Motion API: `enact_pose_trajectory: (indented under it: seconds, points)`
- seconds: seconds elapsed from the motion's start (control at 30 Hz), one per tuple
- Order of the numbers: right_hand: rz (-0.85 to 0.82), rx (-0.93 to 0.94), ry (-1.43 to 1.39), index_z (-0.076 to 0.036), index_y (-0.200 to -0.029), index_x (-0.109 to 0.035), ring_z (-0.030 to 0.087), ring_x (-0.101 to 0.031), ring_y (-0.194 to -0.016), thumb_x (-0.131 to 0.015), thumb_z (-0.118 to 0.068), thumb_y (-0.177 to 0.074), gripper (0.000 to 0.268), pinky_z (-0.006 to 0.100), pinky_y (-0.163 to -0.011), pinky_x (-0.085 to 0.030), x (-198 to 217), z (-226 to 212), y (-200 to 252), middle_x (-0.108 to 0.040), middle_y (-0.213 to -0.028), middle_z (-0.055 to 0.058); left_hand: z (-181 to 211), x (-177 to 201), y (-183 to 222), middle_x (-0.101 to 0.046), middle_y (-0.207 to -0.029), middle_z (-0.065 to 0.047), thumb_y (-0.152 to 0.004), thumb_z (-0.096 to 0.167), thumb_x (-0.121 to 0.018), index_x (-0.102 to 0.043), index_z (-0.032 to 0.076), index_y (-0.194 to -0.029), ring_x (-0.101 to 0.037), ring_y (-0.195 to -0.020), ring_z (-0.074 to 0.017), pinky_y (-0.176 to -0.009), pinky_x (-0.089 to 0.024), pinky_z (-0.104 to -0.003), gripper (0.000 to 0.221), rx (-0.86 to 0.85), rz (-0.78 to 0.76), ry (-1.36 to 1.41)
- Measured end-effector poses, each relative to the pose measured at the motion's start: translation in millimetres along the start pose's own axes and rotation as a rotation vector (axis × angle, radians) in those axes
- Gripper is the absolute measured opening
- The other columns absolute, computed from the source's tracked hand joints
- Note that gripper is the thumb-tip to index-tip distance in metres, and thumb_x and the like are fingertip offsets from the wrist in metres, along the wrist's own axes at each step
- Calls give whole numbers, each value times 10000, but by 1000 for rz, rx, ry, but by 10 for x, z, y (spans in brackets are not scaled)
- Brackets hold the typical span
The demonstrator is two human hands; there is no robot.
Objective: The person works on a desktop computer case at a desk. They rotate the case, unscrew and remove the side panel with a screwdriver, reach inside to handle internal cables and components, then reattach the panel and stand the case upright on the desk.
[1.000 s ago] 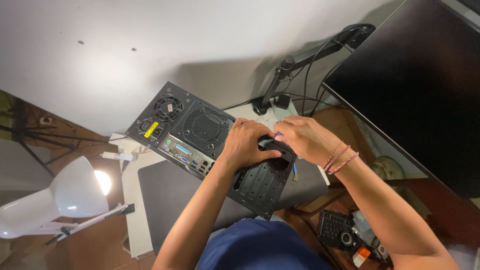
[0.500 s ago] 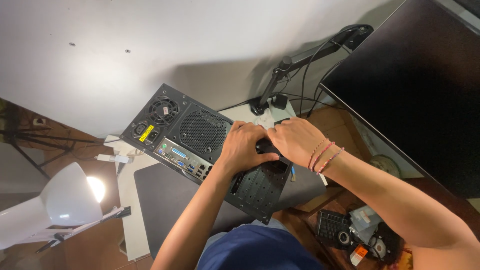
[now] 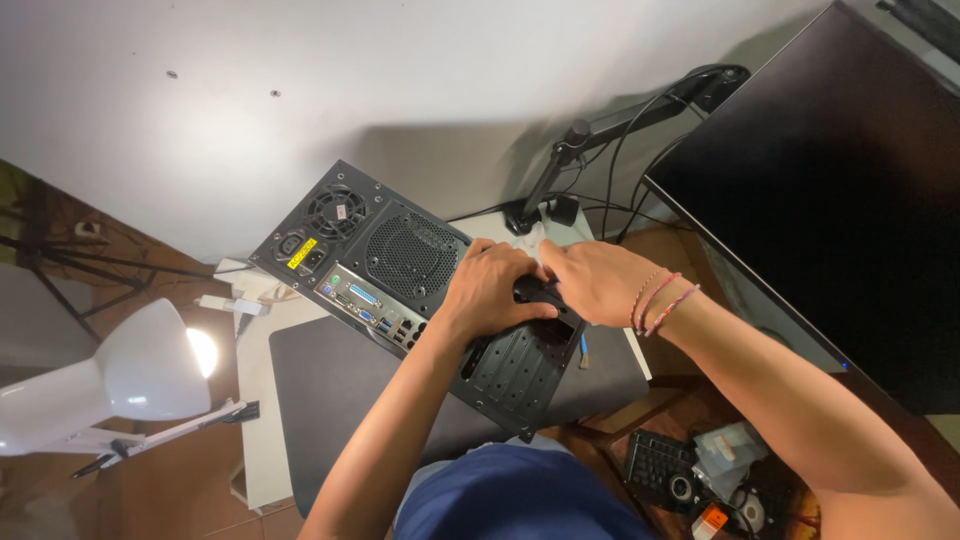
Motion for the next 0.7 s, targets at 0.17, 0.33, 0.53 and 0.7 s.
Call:
enact_pose_trajectory:
  seconds: [0.17,0.33,0.53,0.7]
  points:
    - [48,79,3,-56,-960,-627,360,-685,-849,-682,-163,-880,145,466,-717,-517,146,-80,-13,-730,-890,121,-13,-24,1,-741,-931,-22,-660,475,-875,-748,148,-929,-677,-969,-228,-1021,-397,-408,442,-17,8,5]
    - [206,248,155,-85,-846,-651,302,-670,-807,-728,-202,-832,141,432,-720,-509,243,-210,36,-680,-775,68,-52,-46,-2,-735,-933,-27,-666,493,-881,-742,141,-933,-675,-977,-232,-1017,-403,-402,463,6,2,-6]
    - [202,183,224,-64,-866,-607,306,-659,-763,-733,-254,-868,228,424,-729,-500,162,-125,60,-649,-712,106,-33,-31,-26,-736,-941,-8,-661,480,-876,-730,137,-932,-677,-984,-220,-1017,-406,-401,461,-8,6,21]
    - [243,130,199,-64,-924,-602,321,-668,-797,-686,-252,-932,206,434,-739,-506,115,-129,103,-684,-765,117,-12,-25,-33,-735,-931,2,-679,465,-873,-731,143,-944,-672,-983,-218,-1009,-405,-409,441,-4,-14,7]
Point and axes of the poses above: each hand's wrist, its own y-axis away from the middle knuckle, its own x-axis out of the back of the hand, z = x × y, the point moved 9 cm from there along -y, towards the middle knuckle
